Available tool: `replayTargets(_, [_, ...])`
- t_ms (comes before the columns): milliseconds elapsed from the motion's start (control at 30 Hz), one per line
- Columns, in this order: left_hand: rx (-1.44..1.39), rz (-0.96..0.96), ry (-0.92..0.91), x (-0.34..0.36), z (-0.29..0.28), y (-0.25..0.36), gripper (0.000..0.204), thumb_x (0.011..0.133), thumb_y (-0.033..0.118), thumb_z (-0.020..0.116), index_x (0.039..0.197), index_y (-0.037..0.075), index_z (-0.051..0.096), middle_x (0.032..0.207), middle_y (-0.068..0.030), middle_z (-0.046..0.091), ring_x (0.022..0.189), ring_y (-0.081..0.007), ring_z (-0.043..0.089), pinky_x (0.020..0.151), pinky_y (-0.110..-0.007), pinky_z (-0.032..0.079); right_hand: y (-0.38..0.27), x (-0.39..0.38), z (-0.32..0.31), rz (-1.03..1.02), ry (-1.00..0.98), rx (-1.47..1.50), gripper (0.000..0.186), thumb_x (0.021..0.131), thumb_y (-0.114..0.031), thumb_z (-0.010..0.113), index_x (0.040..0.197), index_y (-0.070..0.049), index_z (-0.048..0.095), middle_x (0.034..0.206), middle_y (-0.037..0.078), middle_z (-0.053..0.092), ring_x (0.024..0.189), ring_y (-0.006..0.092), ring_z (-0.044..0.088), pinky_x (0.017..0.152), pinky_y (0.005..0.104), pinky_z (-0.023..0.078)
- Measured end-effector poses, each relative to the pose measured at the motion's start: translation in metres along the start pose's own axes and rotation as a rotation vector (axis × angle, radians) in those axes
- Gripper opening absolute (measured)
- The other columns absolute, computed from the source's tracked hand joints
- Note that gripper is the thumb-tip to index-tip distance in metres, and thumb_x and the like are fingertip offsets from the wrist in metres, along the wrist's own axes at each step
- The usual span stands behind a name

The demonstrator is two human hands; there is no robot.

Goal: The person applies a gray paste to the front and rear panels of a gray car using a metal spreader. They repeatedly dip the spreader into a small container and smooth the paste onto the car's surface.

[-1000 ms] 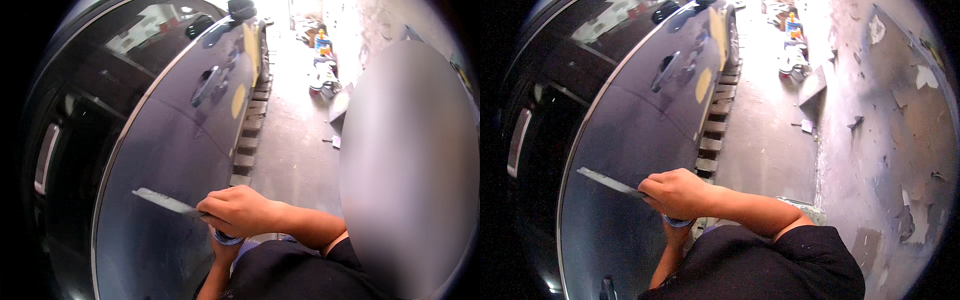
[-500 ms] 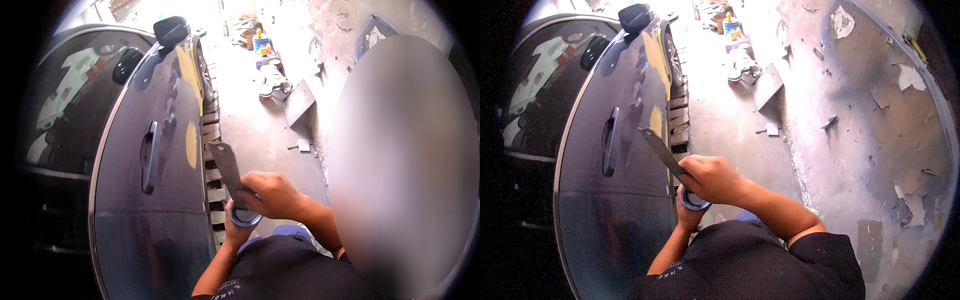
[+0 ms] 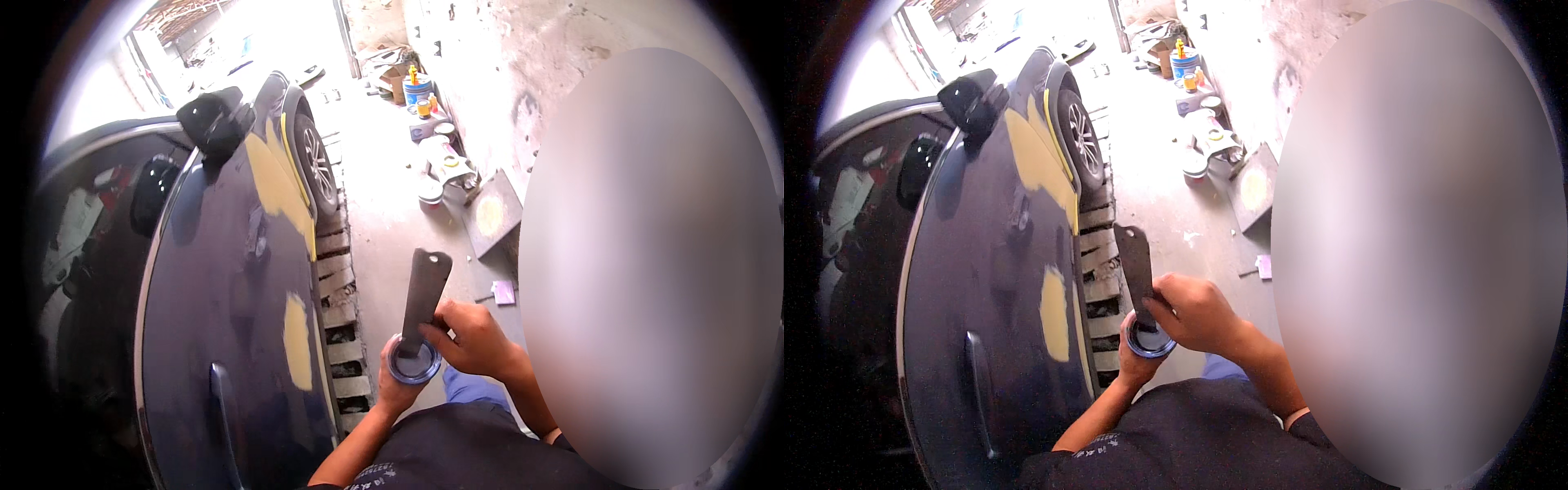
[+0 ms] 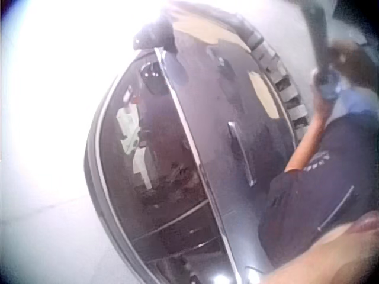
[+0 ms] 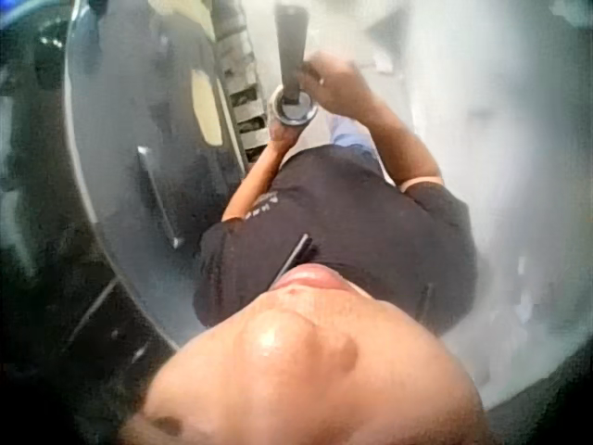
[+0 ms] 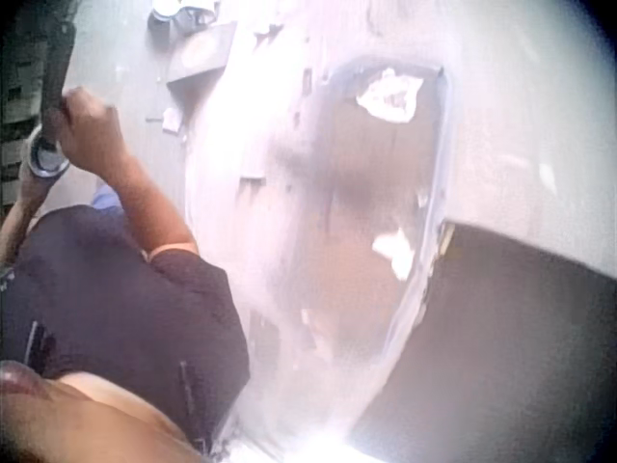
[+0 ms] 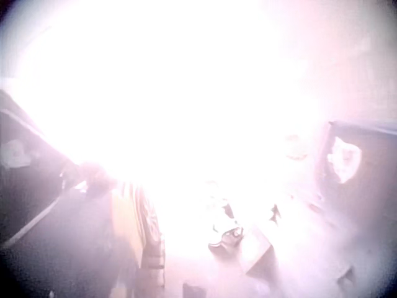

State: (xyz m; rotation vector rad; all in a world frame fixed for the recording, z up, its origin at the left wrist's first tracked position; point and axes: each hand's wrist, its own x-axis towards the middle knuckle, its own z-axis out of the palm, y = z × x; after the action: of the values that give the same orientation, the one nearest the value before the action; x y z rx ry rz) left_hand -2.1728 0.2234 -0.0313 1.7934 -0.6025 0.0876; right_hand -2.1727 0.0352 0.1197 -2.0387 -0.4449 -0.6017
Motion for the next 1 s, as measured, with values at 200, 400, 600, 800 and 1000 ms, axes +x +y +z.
replayTargets(200, [-0.026,0.043,0.097,0.157,0.028,-0.005,0.089,0.067,0.007,0.085,0.137,0.0,0.03,0.128,-0.0146,0.051,0.118,-0.0241,0.053,0.101,-0.038,0.042,0.07,0.124,-0.048,-0.089,-0.103,0.047,0.016,0.08,-0.005,0.069,0.089,-0.002,0.057,0.074,0.014,0.058,0.063,0.0329,0.059,0.056,0.0393,0.046])
replayTargets(400, [-0.025,0.081,0.11,0.289,0.031,-0.042,0.089,0.067,0.008,0.085,0.137,0.001,0.031,0.13,-0.015,0.049,0.119,-0.0251,0.052,0.103,-0.037,0.041,0.169,0.23,-0.055,0.018,-0.131,-0.009,0.016,0.082,-0.007,0.067,0.086,-0.002,0.053,0.072,0.016,0.054,0.064,0.0363,0.057,0.056,0.0416,0.045])
replayTargets(600, [-0.043,0.08,0.154,0.421,0.023,-0.143,0.088,0.067,0.009,0.085,0.137,0.002,0.032,0.13,-0.0159,0.049,0.122,-0.0281,0.051,0.103,-0.038,0.04,0.263,0.358,-0.015,0.034,-0.1,-0.018,0.015,0.08,0.0,0.065,0.085,-0.001,0.051,0.073,0.017,0.055,0.065,0.0369,0.057,0.058,0.0427,0.046])
replayTargets(800, [0.021,0.074,0.18,0.568,-0.026,-0.199,0.091,0.067,0.013,0.087,0.137,0.002,0.031,0.128,-0.0158,0.053,0.118,-0.0292,0.055,0.1,-0.039,0.044,0.342,0.488,0.009,-0.232,-0.392,0.111,0.02,0.079,0.005,0.063,0.096,-0.002,0.057,0.085,0.013,0.062,0.075,0.0322,0.061,0.067,0.0372,0.05])
replayTargets(1000, [0.116,0.099,0.28,0.687,-0.051,-0.258,0.092,0.066,0.012,0.087,0.137,0.002,0.031,0.126,-0.0164,0.055,0.115,-0.0289,0.057,0.098,-0.039,0.045,0.428,0.63,0.02,0.033,-0.217,0.081,0.018,0.082,0.006,0.063,0.099,0.0,0.06,0.08,0.013,0.064,0.072,0.0282,0.064,0.065,0.0339,0.05])
